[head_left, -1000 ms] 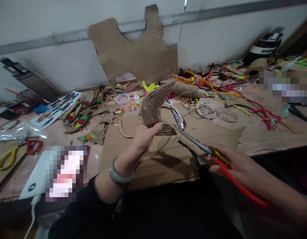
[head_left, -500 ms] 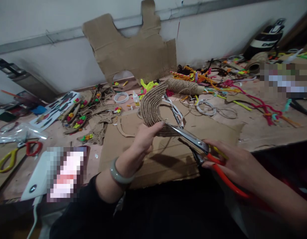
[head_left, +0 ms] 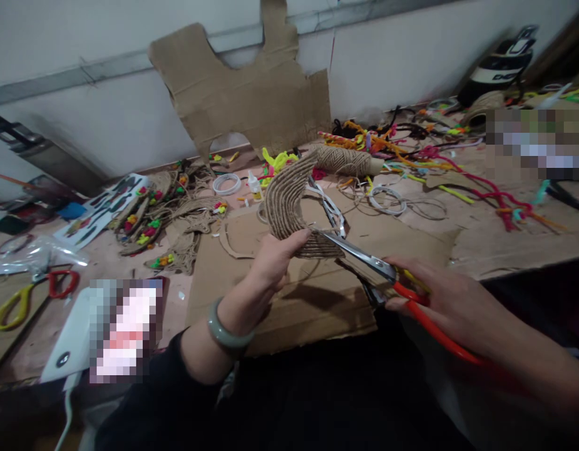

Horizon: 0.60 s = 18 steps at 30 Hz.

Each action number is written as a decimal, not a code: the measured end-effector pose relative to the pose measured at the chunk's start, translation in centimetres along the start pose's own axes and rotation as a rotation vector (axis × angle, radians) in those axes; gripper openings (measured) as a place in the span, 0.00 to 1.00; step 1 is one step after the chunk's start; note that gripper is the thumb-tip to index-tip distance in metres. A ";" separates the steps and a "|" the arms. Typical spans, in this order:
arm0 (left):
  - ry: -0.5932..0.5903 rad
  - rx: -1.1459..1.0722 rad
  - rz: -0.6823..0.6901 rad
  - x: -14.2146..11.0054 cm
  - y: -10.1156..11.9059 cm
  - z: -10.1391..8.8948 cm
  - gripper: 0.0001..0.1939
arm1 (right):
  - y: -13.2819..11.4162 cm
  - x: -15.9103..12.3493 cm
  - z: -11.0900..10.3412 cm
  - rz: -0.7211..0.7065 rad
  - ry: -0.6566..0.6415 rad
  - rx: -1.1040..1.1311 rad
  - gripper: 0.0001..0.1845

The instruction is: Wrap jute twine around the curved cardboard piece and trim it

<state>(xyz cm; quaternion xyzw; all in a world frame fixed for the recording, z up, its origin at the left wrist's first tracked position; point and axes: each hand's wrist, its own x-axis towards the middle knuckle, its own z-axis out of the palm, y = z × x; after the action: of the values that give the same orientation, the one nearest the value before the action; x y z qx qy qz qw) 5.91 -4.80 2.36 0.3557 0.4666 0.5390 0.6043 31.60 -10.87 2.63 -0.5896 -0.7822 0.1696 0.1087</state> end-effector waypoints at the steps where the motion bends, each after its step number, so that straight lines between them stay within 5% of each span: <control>1: -0.003 -0.005 0.000 0.0 0.0 0.0 0.05 | 0.1 0.0 0.0 -0.006 0.000 0.005 0.39; 18: -0.003 -0.052 -0.048 -0.1 0.1 0.1 0.04 | 0.1 0.0 0.2 -0.080 0.005 0.111 0.32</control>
<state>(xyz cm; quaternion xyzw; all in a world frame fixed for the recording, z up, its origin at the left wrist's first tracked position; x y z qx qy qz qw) 6.02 -4.89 2.49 0.3296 0.4598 0.5358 0.6268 31.59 -10.83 2.39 -0.5512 -0.7943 0.2067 0.1498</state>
